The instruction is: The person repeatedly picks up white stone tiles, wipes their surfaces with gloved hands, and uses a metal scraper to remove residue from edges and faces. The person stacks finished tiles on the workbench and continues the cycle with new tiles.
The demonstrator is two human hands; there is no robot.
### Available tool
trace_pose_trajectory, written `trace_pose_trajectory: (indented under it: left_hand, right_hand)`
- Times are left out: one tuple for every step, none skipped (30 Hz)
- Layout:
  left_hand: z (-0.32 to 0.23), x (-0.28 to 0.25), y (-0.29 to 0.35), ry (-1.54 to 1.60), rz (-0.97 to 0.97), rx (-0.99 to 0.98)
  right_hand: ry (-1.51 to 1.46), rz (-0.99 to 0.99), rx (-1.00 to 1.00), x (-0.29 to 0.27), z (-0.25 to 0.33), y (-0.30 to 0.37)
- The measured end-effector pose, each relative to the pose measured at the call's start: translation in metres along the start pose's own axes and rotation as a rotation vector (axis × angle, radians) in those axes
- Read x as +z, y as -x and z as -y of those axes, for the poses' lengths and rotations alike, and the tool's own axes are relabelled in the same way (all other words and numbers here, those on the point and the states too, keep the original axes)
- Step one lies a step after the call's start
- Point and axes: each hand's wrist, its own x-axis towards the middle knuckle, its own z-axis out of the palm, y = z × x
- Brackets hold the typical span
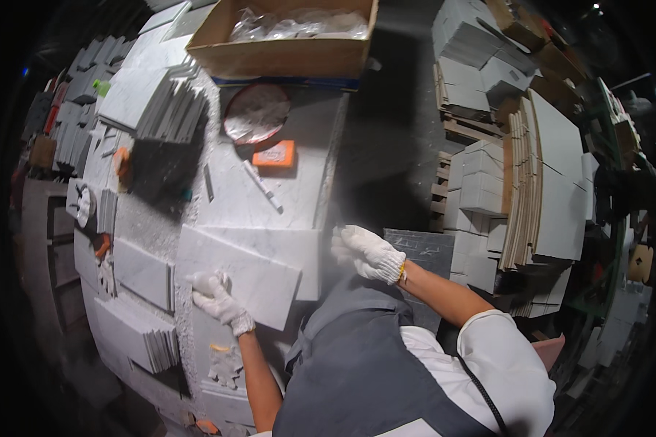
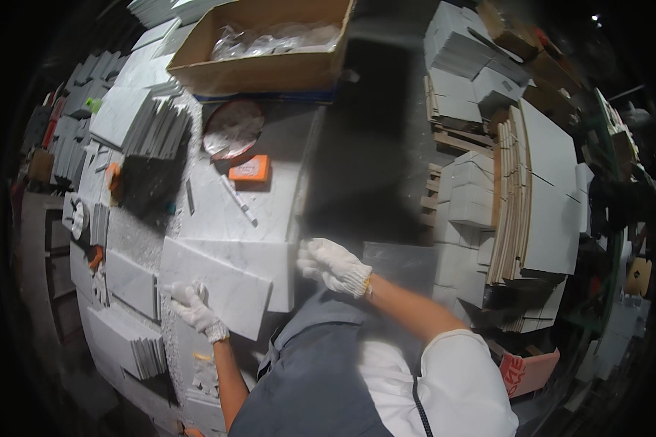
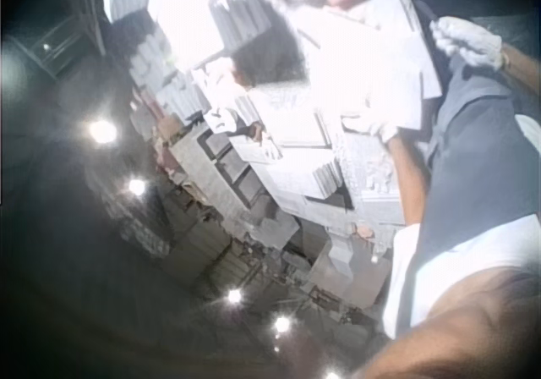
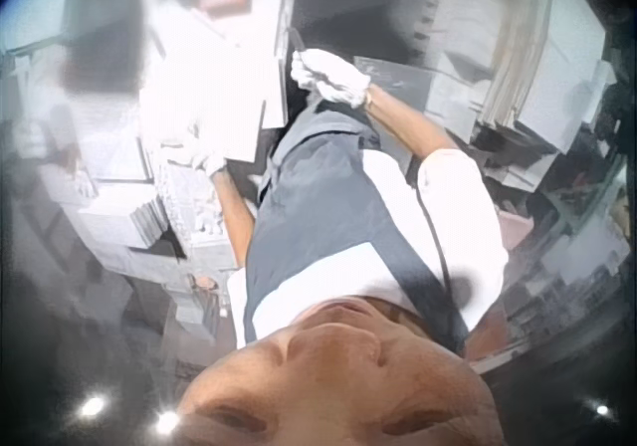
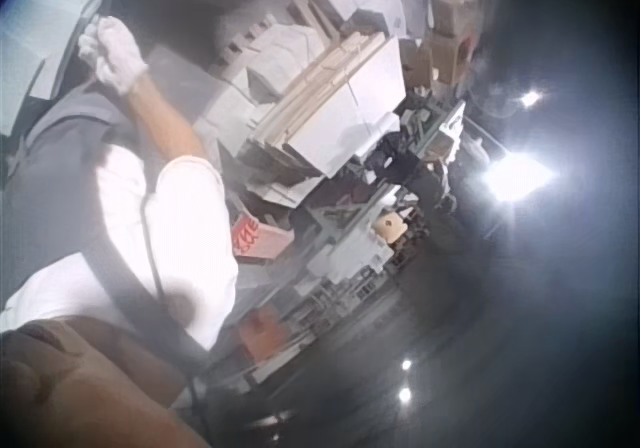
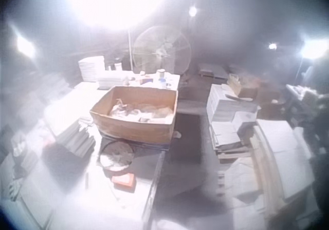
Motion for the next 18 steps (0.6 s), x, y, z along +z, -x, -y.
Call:
trace_pose_trajectory:
  left_hand:
    - [0.002,-0.002,-0.002,-0.136,-0.017,0.058]
    - [0.004,-0.006,-0.005,-0.27,-0.037,0.119]
    - [0.008,-0.006,-0.006,-0.424,-0.076,0.181]
    - [0.013,-0.008,-0.007,-0.419,-0.062,0.195]
    - [0.016,-0.01,-0.009,-0.434,-0.068,0.208]
    - [0.02,-0.012,-0.01,-0.466,-0.084,0.257]
    - [0.023,-0.014,-0.011,-0.394,-0.068,0.17]
    - [0.026,-0.014,-0.012,-0.334,-0.059,0.118]
    - [0.027,-0.015,-0.014,-0.289,-0.059,0.084]
    - [0.027,-0.016,-0.014,-0.281,-0.051,0.083]
    - [0.026,-0.015,-0.015,-0.289,-0.05,0.1]
    - [0.024,-0.015,-0.014,-0.313,-0.05,0.117]
    - [0.021,-0.012,-0.015,-0.407,-0.085,0.099]
    - [0.017,-0.013,-0.013,-0.245,-0.036,0.072]
    - [0.013,-0.009,-0.011,-0.107,-0.011,-0.023]
    - [0.009,-0.007,-0.008,0.036,0.018,-0.103]
    - [0.005,-0.005,-0.006,0.056,0.02,-0.083]
    - [0.002,-0.003,-0.003,0.097,0.015,-0.152]
  right_hand:
    - [-0.042,-0.076,-0.039,-0.007,0.004,0.0]
    - [-0.083,-0.065,-0.095,-0.017,0.013,-0.001]
    - [-0.117,-0.087,-0.141,-0.027,0.02,-0.001]
    - [-0.153,-0.105,-0.181,-0.037,0.026,-0.002]
    - [-0.205,0.006,-0.22,-0.047,0.036,-0.006]
    - [-0.248,-0.072,-0.279,-0.058,0.041,-0.002]
    - [-0.223,-0.123,-0.322,-0.068,0.047,-0.004]
    - [-0.245,-0.151,-0.358,-0.076,0.052,-0.006]
    - [-0.239,-0.124,-0.393,-0.083,0.055,-0.008]
    - [-0.281,-0.176,-0.41,-0.09,0.057,-0.009]
    - [-0.273,-0.173,-0.447,-0.095,0.057,-0.009]
    - [-0.268,-0.228,-0.451,-0.1,0.057,-0.01]
    - [-0.244,-0.233,-0.463,-0.104,0.057,-0.012]
    - [-0.252,-0.248,-0.474,-0.107,0.055,-0.013]
    - [-0.226,-0.23,-0.484,-0.108,0.053,-0.015]
    - [-0.194,-0.22,-0.483,-0.109,0.051,-0.018]
    - [-0.16,-0.228,-0.465,-0.108,0.05,-0.02]
    - [-0.123,-0.206,-0.46,-0.106,0.049,-0.022]
